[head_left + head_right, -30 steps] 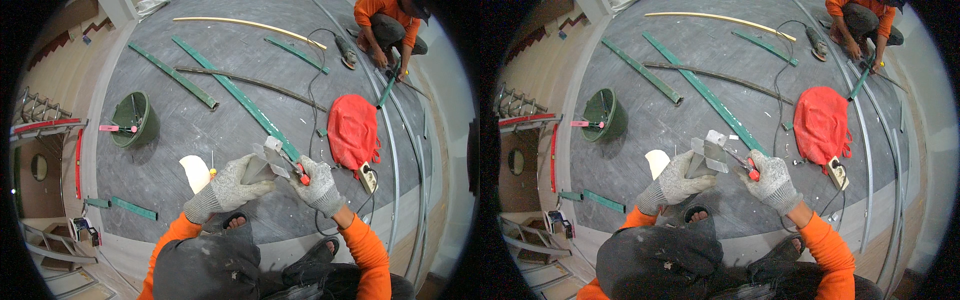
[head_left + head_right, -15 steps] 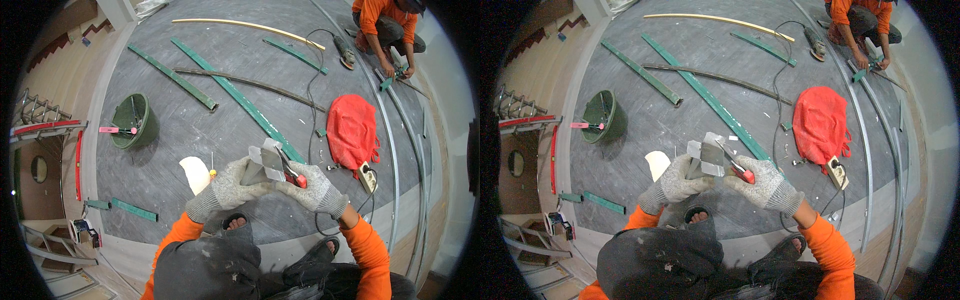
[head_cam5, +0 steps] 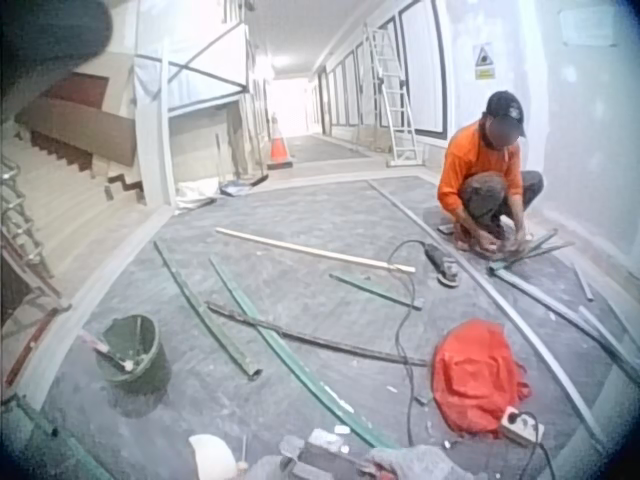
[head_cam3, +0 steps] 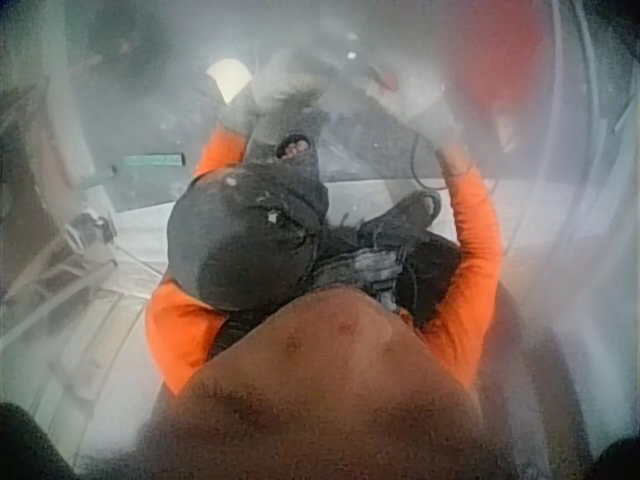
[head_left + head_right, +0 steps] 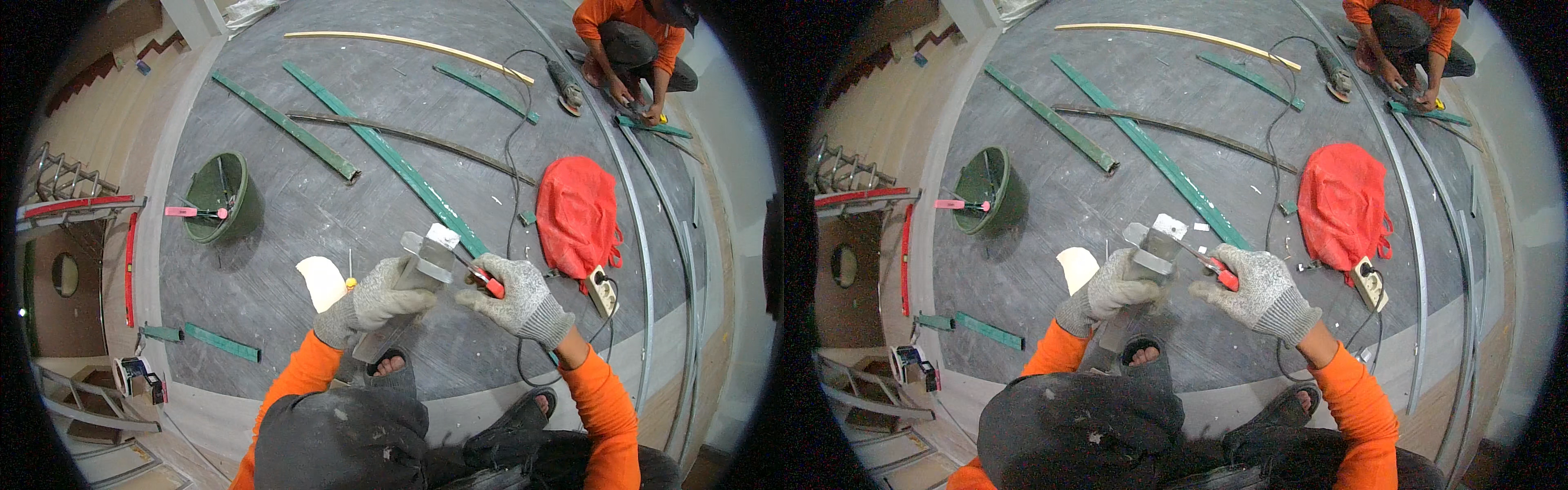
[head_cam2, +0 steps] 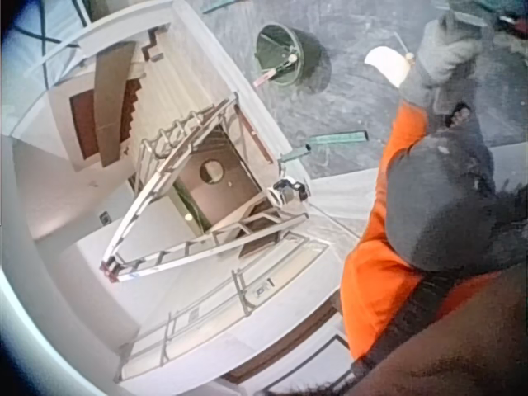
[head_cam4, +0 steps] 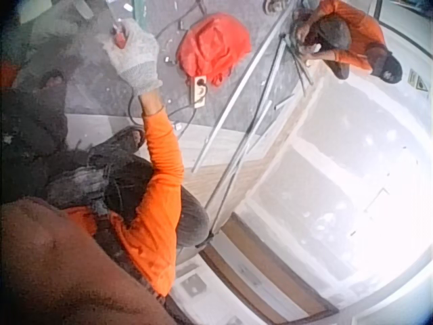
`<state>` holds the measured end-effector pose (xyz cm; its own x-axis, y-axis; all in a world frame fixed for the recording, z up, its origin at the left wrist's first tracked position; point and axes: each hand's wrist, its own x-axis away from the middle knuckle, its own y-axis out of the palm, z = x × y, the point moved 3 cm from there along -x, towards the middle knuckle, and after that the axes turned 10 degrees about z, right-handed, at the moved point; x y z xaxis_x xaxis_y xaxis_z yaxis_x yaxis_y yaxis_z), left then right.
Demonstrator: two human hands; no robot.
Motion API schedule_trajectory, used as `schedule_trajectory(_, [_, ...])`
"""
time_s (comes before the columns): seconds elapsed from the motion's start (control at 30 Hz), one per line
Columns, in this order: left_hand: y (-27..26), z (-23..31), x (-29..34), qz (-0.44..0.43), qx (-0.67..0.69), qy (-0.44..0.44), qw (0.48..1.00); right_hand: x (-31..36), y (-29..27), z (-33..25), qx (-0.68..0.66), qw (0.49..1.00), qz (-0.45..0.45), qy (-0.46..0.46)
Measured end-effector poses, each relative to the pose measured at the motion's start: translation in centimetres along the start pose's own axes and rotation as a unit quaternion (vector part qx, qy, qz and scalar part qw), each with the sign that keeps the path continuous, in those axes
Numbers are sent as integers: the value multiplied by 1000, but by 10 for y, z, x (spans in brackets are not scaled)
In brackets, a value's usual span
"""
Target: The person sits on the floor and uses a screwdriver to tighten screws into a small metal piece. They then use pliers to bend and shape the metal piece. Finally, they use the pliers to mark a green metal bar.
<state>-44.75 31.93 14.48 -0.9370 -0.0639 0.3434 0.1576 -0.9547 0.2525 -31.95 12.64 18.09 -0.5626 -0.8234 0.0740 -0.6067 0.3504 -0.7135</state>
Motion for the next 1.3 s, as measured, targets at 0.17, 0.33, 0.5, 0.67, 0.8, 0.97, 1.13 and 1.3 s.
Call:
schedule_trajectory(0.17, [1, -11, -1, -35, 205, -11, 978, 4, 14, 8, -226, 965, -116, 72])
schedule_trajectory(0.33, [-4, -11, -4, 16, -49, 14, 999, 7, 11, -3, -203, 976, -72, 35])
schedule_trajectory(0.5, [-4, -9, -1, 17, -122, -17, 992, 5, 9, -7, -122, 993, 3, -11])
schedule_trajectory(0.67, [-5, -7, -4, -26, -152, -28, 988, 5, 3, -14, -74, 997, -12, 3])
schedule_trajectory(0.8, [-3, -4, -7, -38, -101, -29, 994, 6, 8, -2, -21, 999, 10, -24])
schedule_trajectory(0.97, [-5, -12, -7, -26, -16, -50, 998, 2, 3, 2, -25, 998, -51, 14])
schedule_trajectory(1.13, [-9, -9, -4, -19, -38, -38, 998, 5, 1, 10, -74, 995, -67, 4])
schedule_trajectory(1.3, [-1, -11, 1, 6, -20, -56, 998, 3, 3, 10, -116, 986, -121, 21])
